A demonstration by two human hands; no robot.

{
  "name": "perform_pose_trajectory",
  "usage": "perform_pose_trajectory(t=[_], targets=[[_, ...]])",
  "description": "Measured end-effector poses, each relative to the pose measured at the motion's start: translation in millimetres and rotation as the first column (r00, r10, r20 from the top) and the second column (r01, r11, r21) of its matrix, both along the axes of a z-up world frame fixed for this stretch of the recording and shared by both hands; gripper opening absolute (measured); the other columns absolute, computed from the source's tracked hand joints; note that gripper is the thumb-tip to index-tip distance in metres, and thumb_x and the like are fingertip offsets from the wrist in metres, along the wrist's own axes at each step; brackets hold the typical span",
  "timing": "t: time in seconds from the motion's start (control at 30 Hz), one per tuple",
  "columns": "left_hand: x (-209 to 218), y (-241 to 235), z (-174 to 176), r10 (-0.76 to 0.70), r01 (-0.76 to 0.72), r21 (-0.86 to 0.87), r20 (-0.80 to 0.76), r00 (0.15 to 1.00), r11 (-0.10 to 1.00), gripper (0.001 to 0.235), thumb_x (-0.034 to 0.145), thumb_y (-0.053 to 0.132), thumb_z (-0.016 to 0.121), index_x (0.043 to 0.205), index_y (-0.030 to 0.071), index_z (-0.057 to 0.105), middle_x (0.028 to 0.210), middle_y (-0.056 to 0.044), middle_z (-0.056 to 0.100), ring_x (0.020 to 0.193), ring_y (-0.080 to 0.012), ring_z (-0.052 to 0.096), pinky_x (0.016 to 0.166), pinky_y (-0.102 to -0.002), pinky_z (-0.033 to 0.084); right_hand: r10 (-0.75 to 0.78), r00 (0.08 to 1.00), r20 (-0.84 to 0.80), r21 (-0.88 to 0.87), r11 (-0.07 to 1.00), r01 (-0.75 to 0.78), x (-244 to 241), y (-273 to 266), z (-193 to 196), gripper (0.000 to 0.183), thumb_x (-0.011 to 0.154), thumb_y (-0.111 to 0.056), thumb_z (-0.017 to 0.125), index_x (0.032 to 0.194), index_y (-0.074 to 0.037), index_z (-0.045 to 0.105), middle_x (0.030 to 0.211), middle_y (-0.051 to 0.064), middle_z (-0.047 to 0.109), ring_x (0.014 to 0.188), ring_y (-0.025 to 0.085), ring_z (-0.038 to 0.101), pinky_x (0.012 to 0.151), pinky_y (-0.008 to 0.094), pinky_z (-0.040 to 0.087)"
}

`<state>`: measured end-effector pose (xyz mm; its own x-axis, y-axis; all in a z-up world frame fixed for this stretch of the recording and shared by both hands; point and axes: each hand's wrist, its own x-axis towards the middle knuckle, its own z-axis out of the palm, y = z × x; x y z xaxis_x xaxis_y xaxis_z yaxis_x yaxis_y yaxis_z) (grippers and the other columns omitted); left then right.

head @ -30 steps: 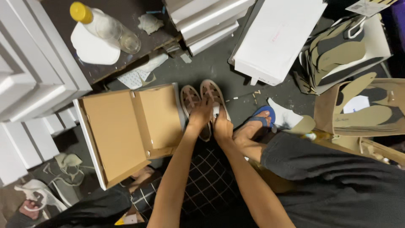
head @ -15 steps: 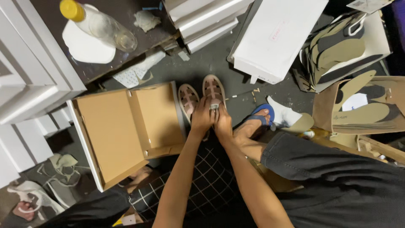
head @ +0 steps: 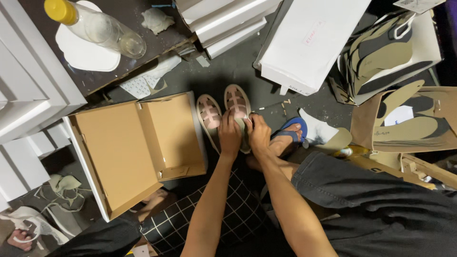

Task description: The person packs shoes into boxes by placing a shoe into a box, adding paper inserts, and closing the lid.

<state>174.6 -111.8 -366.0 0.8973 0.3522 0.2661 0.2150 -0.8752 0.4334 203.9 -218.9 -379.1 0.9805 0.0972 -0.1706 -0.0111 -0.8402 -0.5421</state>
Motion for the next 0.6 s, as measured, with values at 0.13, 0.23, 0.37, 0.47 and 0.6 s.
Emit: perform_pose_trajectory(t=[0.13,0.23,0.37,0.47,0.6], targets=[[-2.7,0.3,-1.2,0.01,-0.01,-0.001,-0.021,1.0,1.0,0.036,0.099,0.0,0.056,0.133,0.006,0.066,0.128,-0.011,0.065,0.111,-0.0279,0.07,0.082,-0.039,0.056,0.035,0.999,-0.015,-0.052,0.998,-0.036,-1.1,2.6,3.4,0.03,0.103,-0.053,0.06,0.105,-0.023,0.062,0.088,0.006,0.067,0.083,0.037,0.074,0.074,0.052,0.06],[2.7,-0.1,-5.0,0.072,-0.072,0.021,-0.011,0.997,0.997,0.021,0.103,0.005,0.057,0.12,0.005,0.068,0.114,-0.01,0.067,0.096,-0.0278,0.072,0.075,-0.037,0.057,0.031,0.999,-0.037,-0.076,0.997,-0.033,5.8,7.7,6.4,0.034,0.103,-0.055,0.058,0.106,-0.022,0.063,0.089,0.007,0.07,0.084,0.038,0.075,0.074,0.053,0.06],[8.2,-0.9,2.3,0.14,-0.158,-0.124,-0.142,0.98,0.98,0.02,0.099,0.007,0.057,0.118,0.004,0.062,0.109,-0.011,0.064,0.088,-0.0328,0.071,0.073,-0.043,0.057,0.072,0.99,-0.123,-0.163,0.982,-0.091,14.9,15.1,20.7,0.033,0.1,-0.045,0.062,0.117,-0.016,0.061,0.101,0.012,0.069,0.085,0.043,0.075,0.076,0.056,0.062],[3.7,0.9,11.7,0.078,-0.149,-0.146,-0.408,0.91,0.978,0.053,0.09,0.007,0.065,0.14,0.002,0.048,0.119,-0.017,0.062,0.095,-0.037,0.072,0.081,-0.046,0.06,0.136,0.958,-0.252,-0.163,0.97,-0.181,19.9,13.7,26.9,0.028,0.099,-0.028,0.063,0.122,-0.015,0.055,0.115,0.014,0.069,0.093,0.047,0.075,0.082,0.058,0.063],[12.5,7.8,10.9,0.031,-0.036,0.003,-0.567,0.823,0.999,0.076,0.079,0.011,0.078,0.147,0.0,0.045,0.111,-0.017,0.07,0.092,-0.0335,0.077,0.079,-0.043,0.064,0.193,0.928,-0.318,-0.158,0.955,-0.252,30.2,14.6,23.0,0.025,0.098,-0.018,0.057,0.122,-0.017,0.053,0.115,0.012,0.069,0.096,0.047,0.075,0.084,0.057,0.063]])
